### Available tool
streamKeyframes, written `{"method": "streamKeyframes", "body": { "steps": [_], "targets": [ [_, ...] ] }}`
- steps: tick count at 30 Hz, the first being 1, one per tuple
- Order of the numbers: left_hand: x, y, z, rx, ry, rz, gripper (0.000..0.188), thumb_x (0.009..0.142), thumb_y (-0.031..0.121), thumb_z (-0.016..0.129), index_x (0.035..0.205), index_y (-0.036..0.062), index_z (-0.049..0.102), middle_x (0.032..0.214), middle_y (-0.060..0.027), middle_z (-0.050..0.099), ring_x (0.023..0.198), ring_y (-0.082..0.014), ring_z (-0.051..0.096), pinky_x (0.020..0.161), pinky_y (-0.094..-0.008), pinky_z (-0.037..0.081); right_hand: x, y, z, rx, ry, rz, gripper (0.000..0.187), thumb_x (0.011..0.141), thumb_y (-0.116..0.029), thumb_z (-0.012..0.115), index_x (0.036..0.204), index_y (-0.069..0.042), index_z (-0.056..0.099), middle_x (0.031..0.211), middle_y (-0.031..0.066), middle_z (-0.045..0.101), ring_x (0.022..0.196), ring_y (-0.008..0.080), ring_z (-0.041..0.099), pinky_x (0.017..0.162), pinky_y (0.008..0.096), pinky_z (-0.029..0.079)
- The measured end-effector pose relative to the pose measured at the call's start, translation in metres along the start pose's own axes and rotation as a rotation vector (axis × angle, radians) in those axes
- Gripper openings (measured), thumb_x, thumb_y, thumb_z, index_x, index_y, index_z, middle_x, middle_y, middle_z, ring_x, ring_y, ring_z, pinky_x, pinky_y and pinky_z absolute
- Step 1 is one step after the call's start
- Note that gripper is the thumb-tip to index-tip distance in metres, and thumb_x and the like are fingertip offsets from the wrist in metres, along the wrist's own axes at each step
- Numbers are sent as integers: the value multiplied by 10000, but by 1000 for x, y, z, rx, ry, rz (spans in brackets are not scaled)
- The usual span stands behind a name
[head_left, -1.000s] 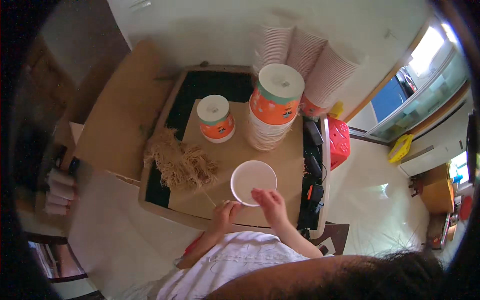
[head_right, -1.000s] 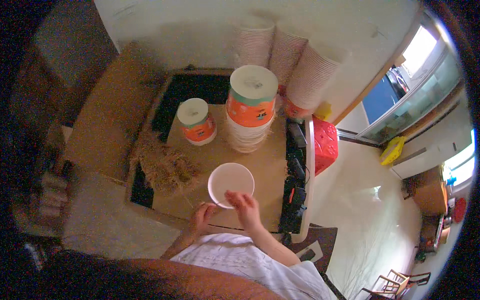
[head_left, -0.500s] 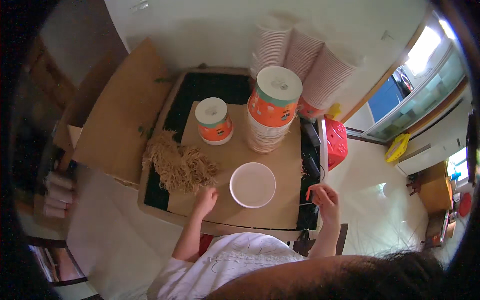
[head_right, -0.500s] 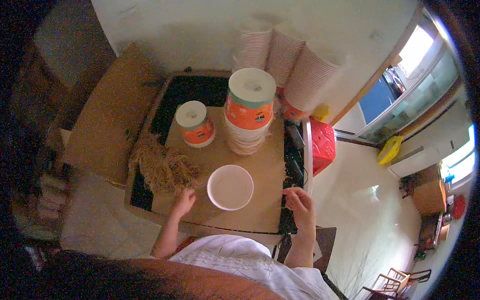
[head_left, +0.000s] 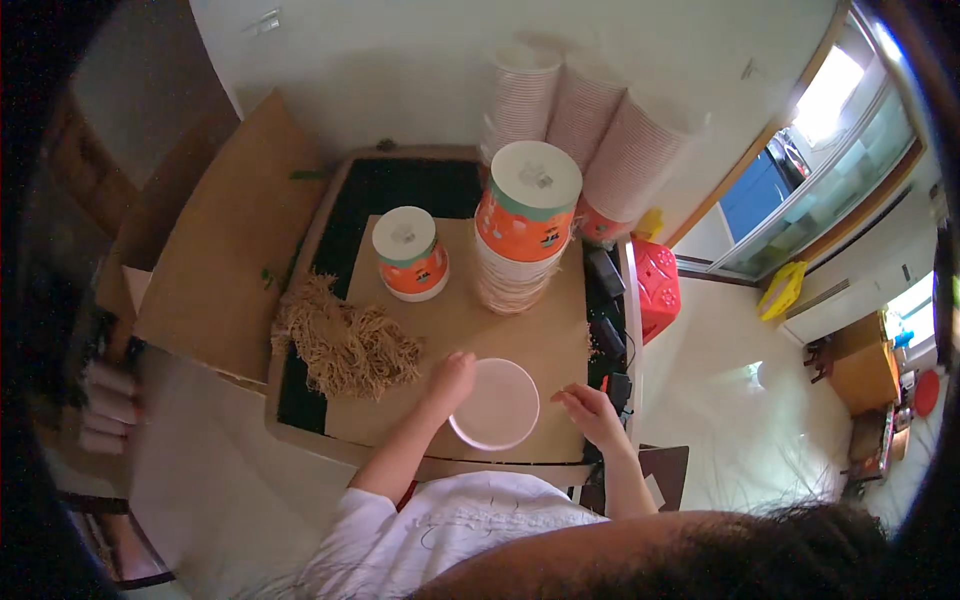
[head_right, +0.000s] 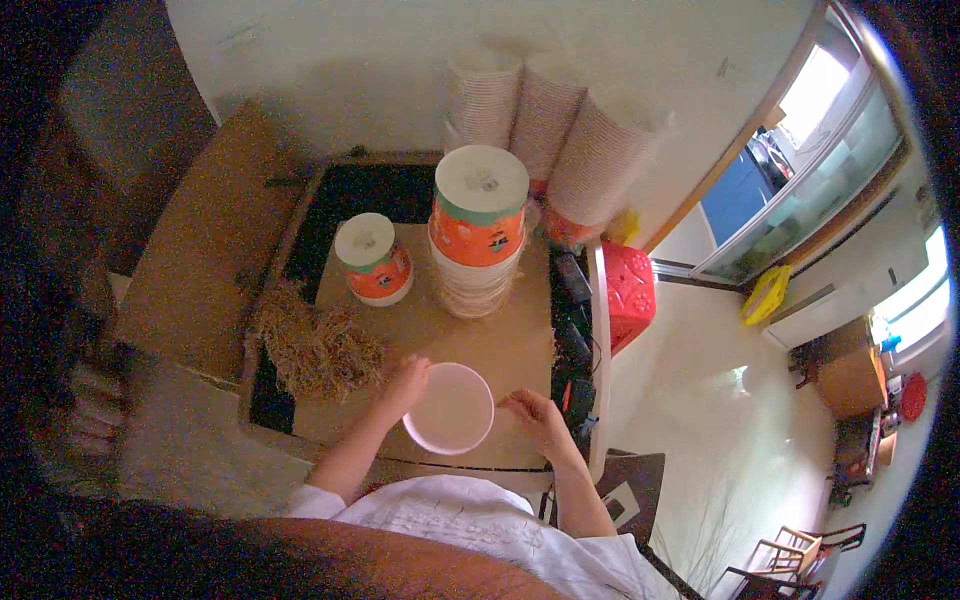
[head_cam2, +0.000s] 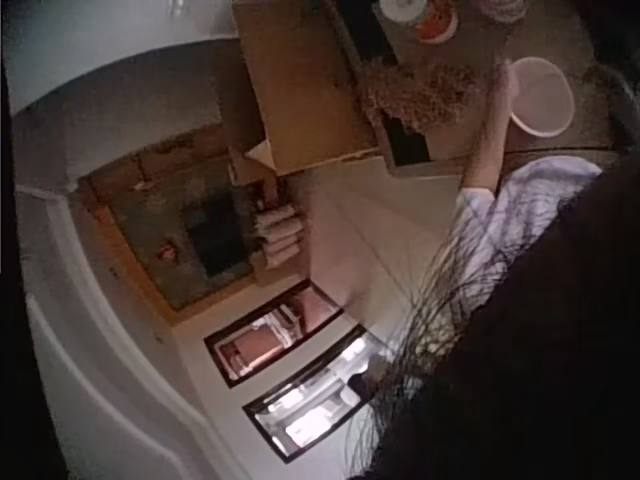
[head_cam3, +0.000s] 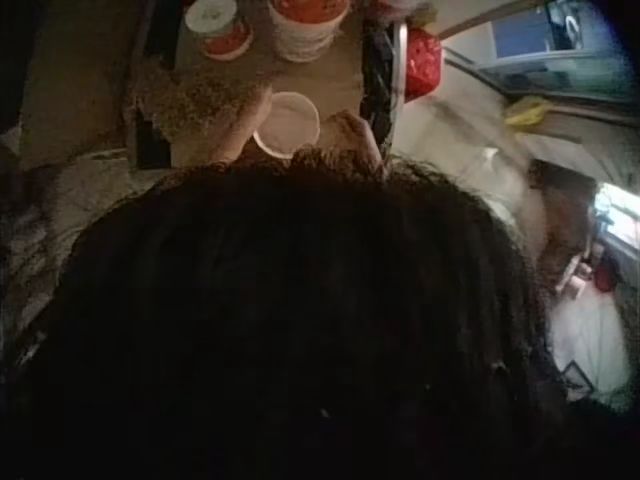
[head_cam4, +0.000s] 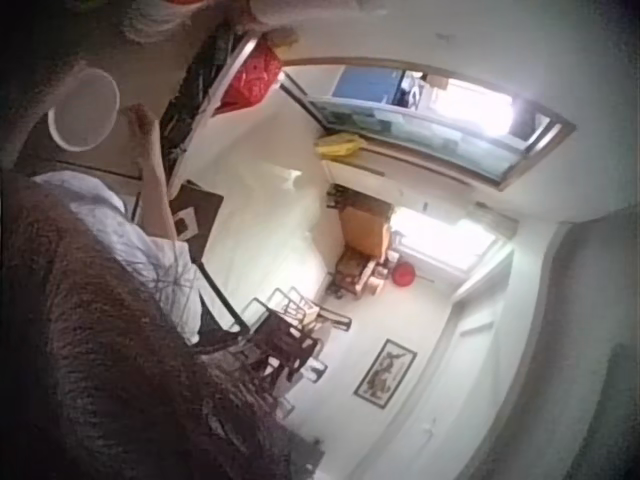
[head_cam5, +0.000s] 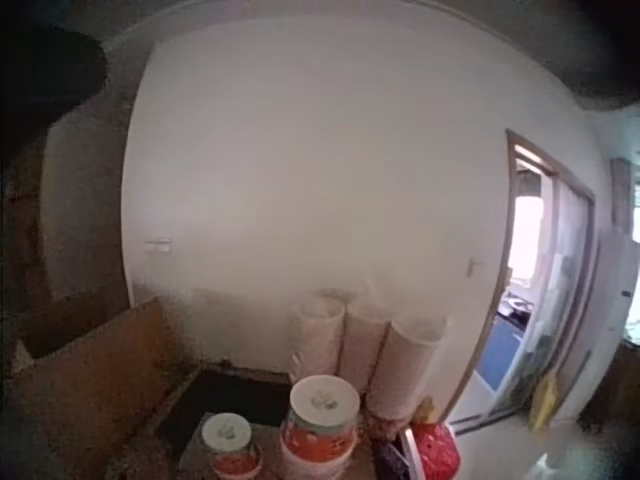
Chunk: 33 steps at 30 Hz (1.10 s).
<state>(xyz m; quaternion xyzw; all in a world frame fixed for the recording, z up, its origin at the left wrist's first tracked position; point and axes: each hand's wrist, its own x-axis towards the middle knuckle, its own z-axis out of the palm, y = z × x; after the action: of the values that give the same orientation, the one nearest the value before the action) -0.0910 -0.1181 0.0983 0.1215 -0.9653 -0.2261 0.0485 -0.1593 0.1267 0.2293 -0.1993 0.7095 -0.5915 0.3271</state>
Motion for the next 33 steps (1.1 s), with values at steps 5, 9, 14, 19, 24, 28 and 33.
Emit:
{"method": "streamKeyframes", "body": {
  "steps": [5, 9, 14, 19, 24, 28, 33],
  "targets": [
    [-49, 27, -25, -125, 256, -118, 191, 726, 86, 571, 914, 51, 574, 791, -92, 551, 760, -245, 554, 701, -353, 449, 8, 17, 26, -10, -126, 16, 186, 867, -191, 478, 877, -55, 605, 628, -64, 427, 557, 22, 346, 493, 168, 276],
    [-61, 59, -73, -832, 9, -139, 244, 709, 59, 632, 949, 22, 605, 845, -74, 551, 792, -182, 531, 715, -292, 432, 8, 31, 45, 181, -306, 196, 205, 864, -230, 489, 896, -63, 604, 631, -73, 433, 558, 23, 366, 488, 172, 288],
    [-71, 66, -88, -1141, -213, 100, 228, 731, 55, 623, 958, 36, 613, 746, -23, 540, 711, -98, 520, 650, -203, 421, 2, 18, 55, 213, -554, 216, 199, 878, -207, 474, 905, -50, 593, 621, -68, 416, 542, 20, 355, 478, 169, 285],
    [-76, 74, -86, -1201, -216, -4, 124, 737, 55, 614, 857, 33, 628, 719, -23, 534, 690, -105, 523, 620, -220, 425, -1, 17, 61, 265, -402, 252, 154, 859, -192, 508, 871, -49, 565, 623, -71, 414, 542, 15, 349, 469, 164, 273],
    [-72, 86, -78, -769, 218, 6, 62, 754, 18, 546, 708, 6, 505, 697, -105, 496, 635, -230, 515, 542, -310, 405, 1, 22, 73, 168, -116, 6, 113, 821, -142, 567, 886, -54, 536, 638, -65, 427, 572, 19, 358, 485, 182, 290],
    [-72, 83, -68, -711, 248, 16, 72, 783, 53, 520, 725, 17, 495, 681, -119, 474, 623, -272, 502, 556, -324, 399, 2, 24, 80, 85, -41, -41, 89, 781, -53, 593, 847, -44, 534, 584, -79, 384, 516, 1, 316, 445, 169, 237],
    [-72, 81, -58, -710, 257, -5, 129, 811, 61, 477, 712, -22, 478, 664, -138, 450, 640, -283, 490, 557, -325, 389, 1, 23, 83, 18, 0, -60, 90, 771, -46, 596, 841, -42, 538, 560, -81, 366, 507, 6, 307, 441, 177, 237]
  ]
}}
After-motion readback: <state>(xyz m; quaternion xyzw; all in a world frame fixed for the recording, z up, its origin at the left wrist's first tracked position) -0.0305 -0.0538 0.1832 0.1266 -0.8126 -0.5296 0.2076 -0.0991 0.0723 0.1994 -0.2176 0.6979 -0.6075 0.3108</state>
